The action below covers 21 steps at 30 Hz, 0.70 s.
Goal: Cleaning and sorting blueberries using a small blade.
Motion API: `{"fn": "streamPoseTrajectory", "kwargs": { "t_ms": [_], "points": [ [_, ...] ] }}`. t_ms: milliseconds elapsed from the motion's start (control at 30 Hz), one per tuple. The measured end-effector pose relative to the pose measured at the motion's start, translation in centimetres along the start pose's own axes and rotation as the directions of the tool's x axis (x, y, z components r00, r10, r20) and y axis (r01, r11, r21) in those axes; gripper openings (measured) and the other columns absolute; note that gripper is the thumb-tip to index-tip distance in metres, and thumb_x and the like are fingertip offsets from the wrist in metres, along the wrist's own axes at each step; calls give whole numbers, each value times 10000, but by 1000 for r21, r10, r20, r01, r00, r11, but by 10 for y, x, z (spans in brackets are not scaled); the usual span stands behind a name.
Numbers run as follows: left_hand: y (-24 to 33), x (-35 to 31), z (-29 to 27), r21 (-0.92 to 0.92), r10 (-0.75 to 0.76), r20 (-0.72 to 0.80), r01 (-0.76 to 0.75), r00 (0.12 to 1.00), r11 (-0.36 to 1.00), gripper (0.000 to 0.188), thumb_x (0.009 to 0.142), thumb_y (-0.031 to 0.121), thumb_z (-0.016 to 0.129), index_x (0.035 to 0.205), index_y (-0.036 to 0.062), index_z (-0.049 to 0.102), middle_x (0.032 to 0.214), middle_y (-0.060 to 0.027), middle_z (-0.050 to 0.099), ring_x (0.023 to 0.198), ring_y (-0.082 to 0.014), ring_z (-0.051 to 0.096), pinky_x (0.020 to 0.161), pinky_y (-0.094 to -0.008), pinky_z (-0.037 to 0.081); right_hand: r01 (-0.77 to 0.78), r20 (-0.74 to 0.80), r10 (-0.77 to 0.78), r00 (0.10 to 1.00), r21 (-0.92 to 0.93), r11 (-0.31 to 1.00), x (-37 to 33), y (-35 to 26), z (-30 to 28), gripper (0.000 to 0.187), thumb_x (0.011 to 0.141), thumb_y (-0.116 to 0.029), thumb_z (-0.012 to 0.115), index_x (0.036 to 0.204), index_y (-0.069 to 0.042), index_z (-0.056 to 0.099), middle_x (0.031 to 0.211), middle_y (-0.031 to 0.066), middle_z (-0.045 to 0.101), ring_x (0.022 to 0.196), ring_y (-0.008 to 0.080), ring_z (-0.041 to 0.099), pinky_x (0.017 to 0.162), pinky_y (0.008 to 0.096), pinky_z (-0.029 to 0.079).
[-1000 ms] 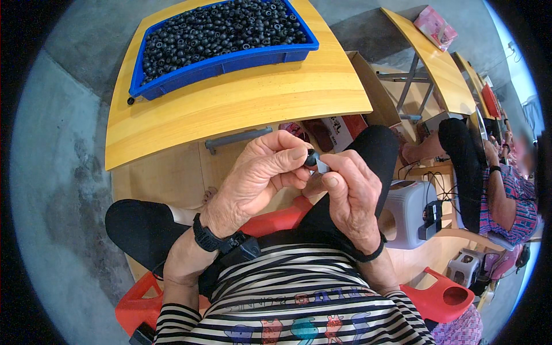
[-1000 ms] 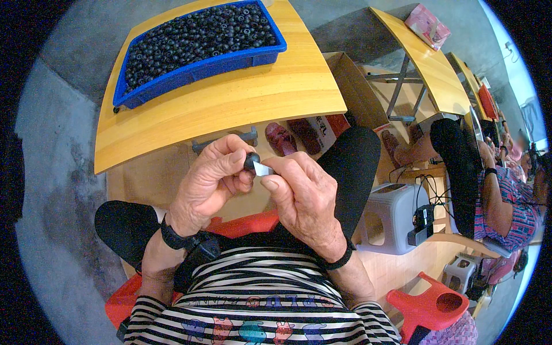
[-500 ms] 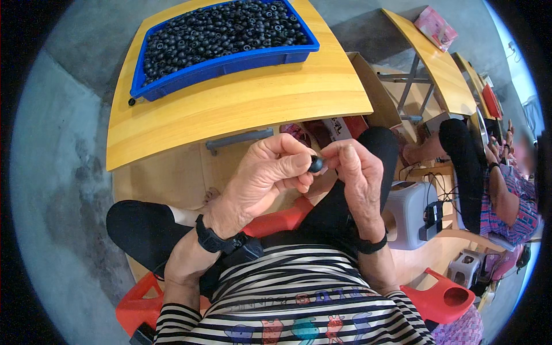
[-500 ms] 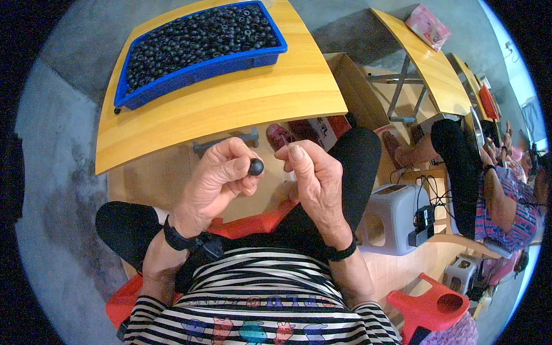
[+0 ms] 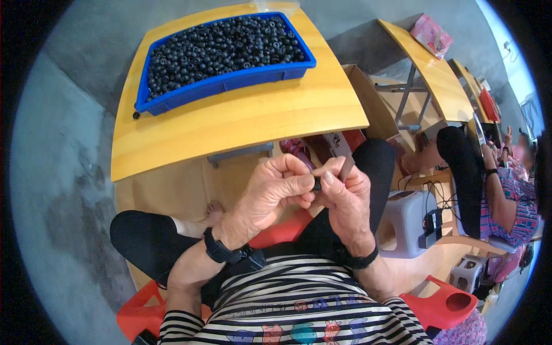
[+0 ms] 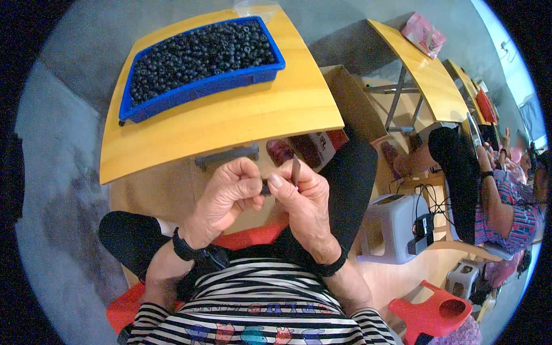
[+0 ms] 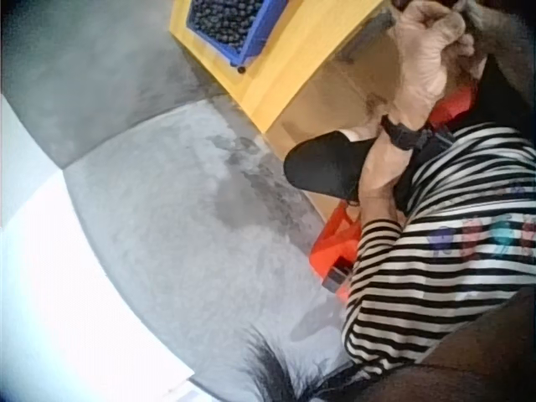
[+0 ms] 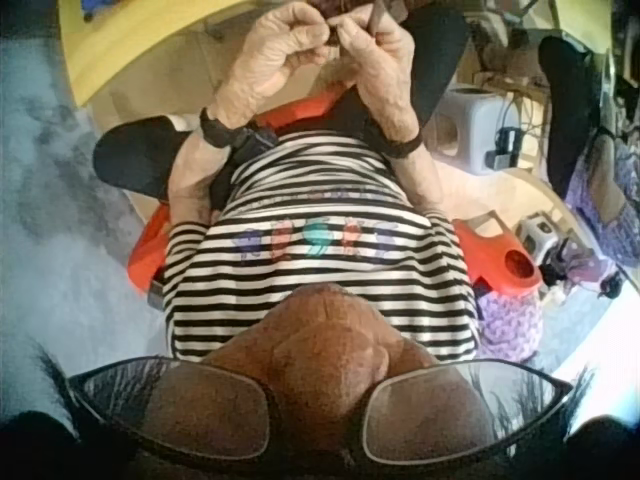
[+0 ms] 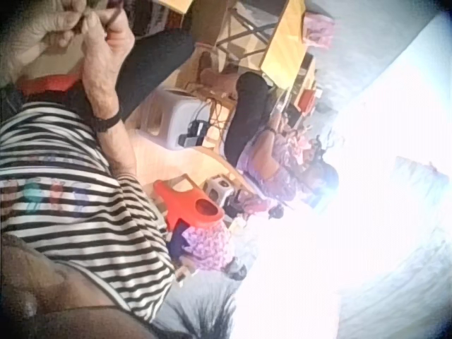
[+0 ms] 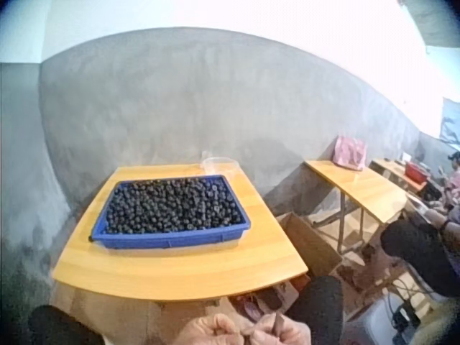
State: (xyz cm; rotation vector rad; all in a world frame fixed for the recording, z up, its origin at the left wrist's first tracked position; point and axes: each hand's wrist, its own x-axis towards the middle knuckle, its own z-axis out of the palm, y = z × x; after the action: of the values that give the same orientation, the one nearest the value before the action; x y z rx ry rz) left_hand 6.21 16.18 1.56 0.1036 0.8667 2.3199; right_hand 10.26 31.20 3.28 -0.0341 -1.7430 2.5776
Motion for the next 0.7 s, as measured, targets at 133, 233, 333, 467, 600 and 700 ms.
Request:
{"fn": "streamPoseTrajectory", "kwargs": {
  "t_ms": [133, 233, 333, 467, 600, 700],
  "points": [
    [-4, 1, 1, -2, -5, -7, 5, 1000, 1000, 143, 777, 58, 676, 850, 53, 553, 731, -45, 622, 619, -136, 633, 542, -237, 539, -19, 13, 19, 1000, -9, 1000, 2, 2, -4, 146, 867, -176, 600, 780, -64, 565, 629, -76, 466, 519, 0, 353, 448, 163, 269],
    [-5, 1, 0, 37, -1, 1, 1, 1000, 999, 145, 774, 44, 675, 854, 52, 555, 748, -54, 628, 620, -132, 631, 543, -233, 537, -62, 45, 63, 997, -38, 997, 2, 2, -6, 149, 881, -189, 578, 795, -68, 565, 622, -81, 458, 518, -2, 350, 444, 165, 261],
    [-4, 2, 0, 83, 24, -21, -22, 999, 996, 150, 773, 43, 677, 861, 50, 556, 765, -54, 632, 626, -128, 630, 545, -226, 534, -126, 0, 127, 992, -93, 988, 2, 2, -6, 138, 889, -171, 553, 825, -50, 573, 644, -68, 486, 541, 12, 380, 473, 171, 304],
    [-2, 7, -2, 117, 69, -49, -63, 996, 991, 158, 780, 51, 673, 888, 45, 558, 779, -46, 631, 651, -119, 629, 552, -219, 531, 51, 1, -52, 999, -244, 969, -3, 7, -2, 114, 852, -116, 589, 901, -14, 593, 701, -16, 539, 638, 56, 475, 558, 193, 383],
    [-7, 10, -5, 206, 92, -25, -85, 995, 975, 160, 787, 47, 664, 905, 42, 556, 786, -47, 630, 666, -115, 629, 555, -216, 529, 202, 89, -183, 979, -531, 823, 2, 5, -12, 101, 826, -100, 617, 849, -4, 593, 687, 43, 552, 619, 79, 480, 564, 212, 392],
    [-10, 12, -6, 238, 64, -38, -53, 997, 970, 158, 791, 39, 657, 910, 41, 552, 779, -49, 629, 670, -117, 632, 555, -216, 530, 267, 108, -247, 963, -500, 824, 8, 16, -26, 104, 819, -92, 621, 855, -1, 587, 670, 39, 538, 609, 98, 482, 553, 236, 402]
  ]
}}
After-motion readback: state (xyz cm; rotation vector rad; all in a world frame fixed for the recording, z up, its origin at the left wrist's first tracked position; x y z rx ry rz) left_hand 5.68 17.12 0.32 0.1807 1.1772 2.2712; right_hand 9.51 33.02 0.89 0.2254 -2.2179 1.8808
